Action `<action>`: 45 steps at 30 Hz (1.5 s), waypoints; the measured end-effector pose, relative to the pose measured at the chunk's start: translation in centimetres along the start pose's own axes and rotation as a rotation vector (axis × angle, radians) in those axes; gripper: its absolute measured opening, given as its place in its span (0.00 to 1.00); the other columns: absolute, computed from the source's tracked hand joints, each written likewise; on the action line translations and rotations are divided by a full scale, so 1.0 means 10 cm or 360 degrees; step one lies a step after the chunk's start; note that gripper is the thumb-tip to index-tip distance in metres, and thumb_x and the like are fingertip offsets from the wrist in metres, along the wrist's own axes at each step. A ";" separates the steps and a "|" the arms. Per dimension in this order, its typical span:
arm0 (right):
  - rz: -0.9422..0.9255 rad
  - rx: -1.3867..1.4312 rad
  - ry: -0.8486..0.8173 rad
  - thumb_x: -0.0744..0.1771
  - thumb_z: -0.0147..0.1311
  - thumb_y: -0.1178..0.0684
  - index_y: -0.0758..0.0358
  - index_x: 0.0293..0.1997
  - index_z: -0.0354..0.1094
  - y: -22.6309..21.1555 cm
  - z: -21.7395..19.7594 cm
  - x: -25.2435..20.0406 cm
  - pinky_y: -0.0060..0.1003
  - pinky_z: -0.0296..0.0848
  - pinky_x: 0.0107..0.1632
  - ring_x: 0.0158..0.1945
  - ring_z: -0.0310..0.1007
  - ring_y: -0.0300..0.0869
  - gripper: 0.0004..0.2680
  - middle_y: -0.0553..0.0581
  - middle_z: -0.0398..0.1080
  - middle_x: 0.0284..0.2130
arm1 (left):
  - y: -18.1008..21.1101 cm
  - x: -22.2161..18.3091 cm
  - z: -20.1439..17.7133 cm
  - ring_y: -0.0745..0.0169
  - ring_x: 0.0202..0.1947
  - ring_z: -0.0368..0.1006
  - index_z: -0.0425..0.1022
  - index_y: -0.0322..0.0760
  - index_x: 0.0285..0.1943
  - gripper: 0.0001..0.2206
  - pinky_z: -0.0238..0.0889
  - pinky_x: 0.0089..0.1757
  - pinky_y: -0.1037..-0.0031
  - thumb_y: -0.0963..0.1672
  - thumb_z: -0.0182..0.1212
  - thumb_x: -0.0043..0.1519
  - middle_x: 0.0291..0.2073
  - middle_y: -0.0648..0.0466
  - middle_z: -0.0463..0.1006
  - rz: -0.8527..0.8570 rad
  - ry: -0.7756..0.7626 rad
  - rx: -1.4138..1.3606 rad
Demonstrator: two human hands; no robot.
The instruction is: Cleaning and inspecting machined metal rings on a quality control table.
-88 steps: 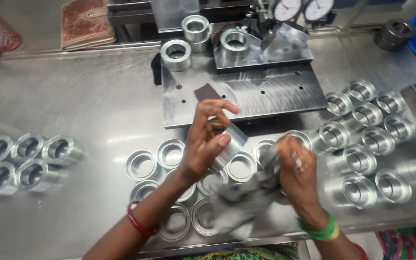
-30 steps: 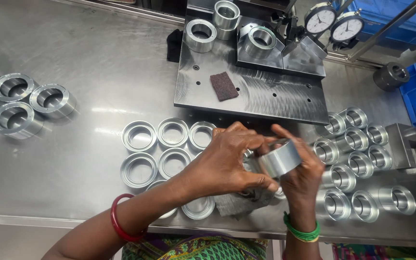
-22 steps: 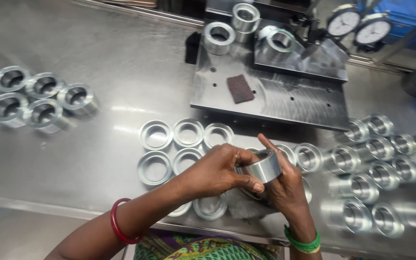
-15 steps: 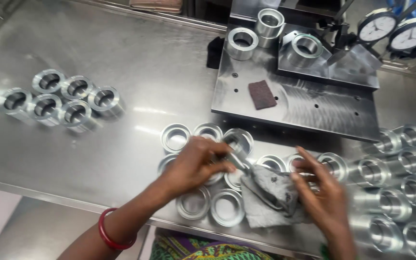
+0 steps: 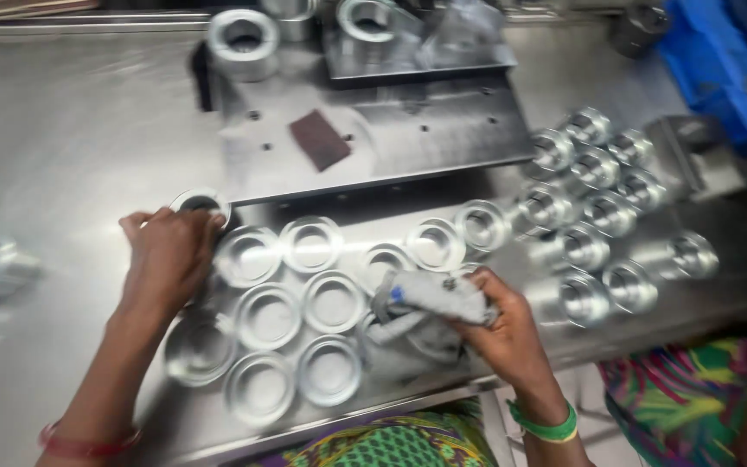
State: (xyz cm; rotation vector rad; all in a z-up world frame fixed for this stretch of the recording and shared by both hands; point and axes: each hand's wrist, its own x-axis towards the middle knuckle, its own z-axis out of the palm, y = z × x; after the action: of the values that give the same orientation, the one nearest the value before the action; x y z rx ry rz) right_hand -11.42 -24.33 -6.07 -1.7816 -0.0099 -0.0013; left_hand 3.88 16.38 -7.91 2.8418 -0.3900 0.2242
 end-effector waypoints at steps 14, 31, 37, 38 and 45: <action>-0.0417 -0.0134 0.0025 0.62 0.73 0.55 0.66 0.56 0.69 -0.64 -0.30 -0.09 0.35 0.75 0.51 0.49 0.76 0.39 0.20 0.55 0.74 0.46 | 2.04 -0.28 -0.63 0.53 0.59 0.69 0.63 0.48 0.74 0.40 0.70 0.54 0.61 0.55 0.76 0.53 0.64 0.49 0.69 0.0045 -0.1505 -0.1300; 0.0239 -0.0747 0.0002 0.61 0.66 0.49 0.61 0.52 0.76 -0.28 -0.70 -0.37 0.39 0.74 0.51 0.52 0.75 0.46 0.16 0.58 0.75 0.49 | 2.68 0.09 -0.36 0.62 0.22 0.76 0.79 0.44 0.39 0.12 0.70 0.27 0.67 0.51 0.55 0.65 0.23 0.57 0.76 0.0700 -0.1162 -0.0094; -0.0255 -0.1882 0.0651 0.58 0.66 0.42 0.61 0.40 0.80 0.07 -1.05 -0.39 0.52 0.65 0.56 0.51 0.70 0.56 0.15 0.55 0.78 0.40 | 3.28 0.46 0.01 0.46 0.35 0.75 0.78 0.37 0.36 0.15 0.67 0.47 0.55 0.50 0.57 0.69 0.25 0.48 0.78 0.1378 -0.0418 -0.0300; -0.0192 -0.1899 0.0736 0.59 0.66 0.45 0.61 0.37 0.80 0.10 -0.99 -0.38 0.51 0.63 0.55 0.53 0.70 0.57 0.12 0.56 0.78 0.40 | 3.44 0.54 0.26 0.48 0.43 0.73 0.78 0.34 0.39 0.10 0.66 0.47 0.58 0.46 0.58 0.62 0.33 0.47 0.78 0.1442 -0.0051 -0.0252; 0.0489 0.0116 0.0695 0.64 0.61 0.49 0.69 0.42 0.78 0.08 -1.42 -0.39 0.32 0.67 0.49 0.42 0.72 0.39 0.12 0.58 0.79 0.36 | 3.80 0.88 1.35 0.49 0.50 0.70 0.76 0.31 0.43 0.09 0.62 0.46 0.55 0.40 0.53 0.58 0.43 0.45 0.76 0.1294 0.0188 -0.0276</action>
State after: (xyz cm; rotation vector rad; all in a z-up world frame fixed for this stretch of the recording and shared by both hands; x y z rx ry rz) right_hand -15.29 -38.45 -3.91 -1.6624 0.5700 -0.1662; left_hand 3.09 -24.86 -10.10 2.3327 -1.4355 0.4733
